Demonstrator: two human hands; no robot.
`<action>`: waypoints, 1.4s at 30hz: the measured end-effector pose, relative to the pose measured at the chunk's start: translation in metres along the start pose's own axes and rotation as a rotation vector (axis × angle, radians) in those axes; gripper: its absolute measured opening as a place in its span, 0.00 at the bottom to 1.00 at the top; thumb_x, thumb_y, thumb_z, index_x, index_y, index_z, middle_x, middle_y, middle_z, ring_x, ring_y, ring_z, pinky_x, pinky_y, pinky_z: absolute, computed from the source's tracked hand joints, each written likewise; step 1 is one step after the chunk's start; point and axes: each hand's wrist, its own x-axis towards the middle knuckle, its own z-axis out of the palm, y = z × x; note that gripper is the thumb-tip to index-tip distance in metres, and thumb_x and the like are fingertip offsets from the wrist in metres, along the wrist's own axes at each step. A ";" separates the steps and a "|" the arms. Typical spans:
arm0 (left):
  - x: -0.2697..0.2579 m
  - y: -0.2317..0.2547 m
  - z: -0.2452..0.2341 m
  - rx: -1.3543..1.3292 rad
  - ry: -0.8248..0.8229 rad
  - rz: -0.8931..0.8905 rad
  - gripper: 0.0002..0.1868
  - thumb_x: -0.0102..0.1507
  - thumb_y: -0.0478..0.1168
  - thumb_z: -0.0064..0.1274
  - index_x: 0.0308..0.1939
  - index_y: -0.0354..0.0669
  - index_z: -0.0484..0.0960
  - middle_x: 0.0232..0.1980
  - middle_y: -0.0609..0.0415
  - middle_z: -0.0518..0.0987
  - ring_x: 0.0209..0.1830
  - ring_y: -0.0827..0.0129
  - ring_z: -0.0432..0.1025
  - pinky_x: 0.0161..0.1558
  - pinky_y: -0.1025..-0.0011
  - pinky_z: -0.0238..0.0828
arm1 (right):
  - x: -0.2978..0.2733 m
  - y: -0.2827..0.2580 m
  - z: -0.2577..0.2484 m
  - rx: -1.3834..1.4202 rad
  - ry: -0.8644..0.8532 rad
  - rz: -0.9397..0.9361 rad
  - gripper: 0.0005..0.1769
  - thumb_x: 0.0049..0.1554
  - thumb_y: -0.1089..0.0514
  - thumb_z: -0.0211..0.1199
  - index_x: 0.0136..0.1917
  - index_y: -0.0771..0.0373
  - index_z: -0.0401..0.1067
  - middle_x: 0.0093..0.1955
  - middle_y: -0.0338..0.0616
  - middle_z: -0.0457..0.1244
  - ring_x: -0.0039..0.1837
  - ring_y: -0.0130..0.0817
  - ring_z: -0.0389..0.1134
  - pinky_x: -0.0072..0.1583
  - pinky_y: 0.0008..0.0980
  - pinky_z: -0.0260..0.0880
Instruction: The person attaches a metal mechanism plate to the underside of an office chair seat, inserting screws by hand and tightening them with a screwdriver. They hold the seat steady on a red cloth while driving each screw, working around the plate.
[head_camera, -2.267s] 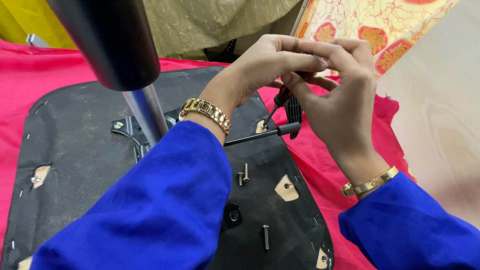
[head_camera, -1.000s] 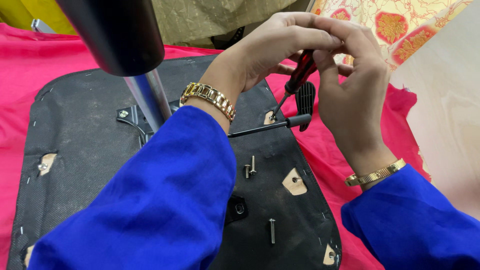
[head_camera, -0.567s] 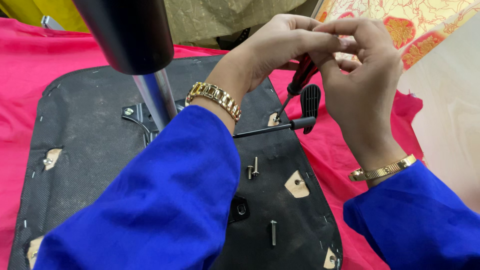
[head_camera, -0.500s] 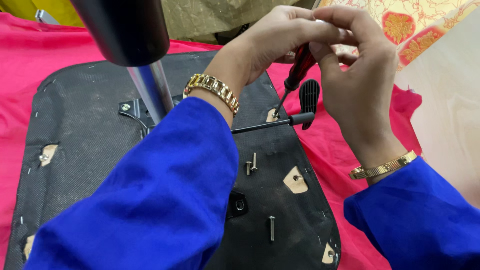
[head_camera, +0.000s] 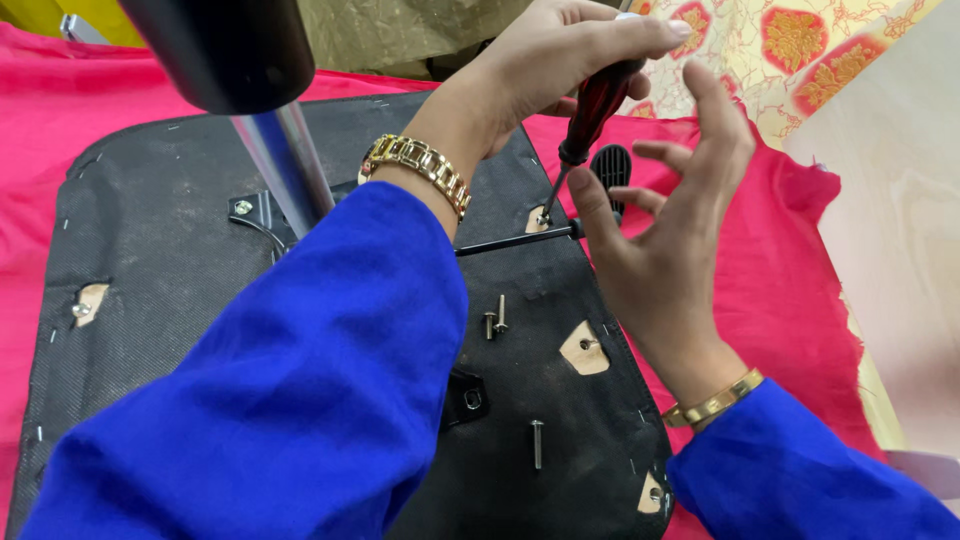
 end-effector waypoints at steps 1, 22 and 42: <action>0.002 -0.005 0.001 -0.015 0.012 -0.010 0.23 0.55 0.64 0.62 0.32 0.48 0.89 0.30 0.61 0.84 0.28 0.80 0.76 0.33 0.77 0.70 | -0.006 0.002 0.006 0.047 -0.002 0.070 0.46 0.65 0.65 0.71 0.82 0.57 0.40 0.79 0.53 0.44 0.67 0.37 0.65 0.56 0.27 0.79; 0.014 -0.014 0.007 -0.296 0.052 0.138 0.16 0.69 0.47 0.44 0.48 0.38 0.79 0.34 0.59 0.76 0.33 0.72 0.73 0.40 0.71 0.76 | -0.063 -0.005 0.045 0.293 -0.429 0.372 0.38 0.55 0.62 0.69 0.74 0.54 0.58 0.42 0.36 0.68 0.45 0.26 0.72 0.52 0.28 0.66; -0.005 -0.002 0.008 -0.407 -0.129 0.246 0.15 0.72 0.44 0.49 0.45 0.33 0.78 0.37 0.54 0.75 0.37 0.71 0.70 0.48 0.69 0.71 | -0.066 0.000 0.043 0.259 -0.410 0.369 0.36 0.55 0.64 0.66 0.74 0.53 0.59 0.41 0.36 0.70 0.44 0.26 0.73 0.51 0.28 0.69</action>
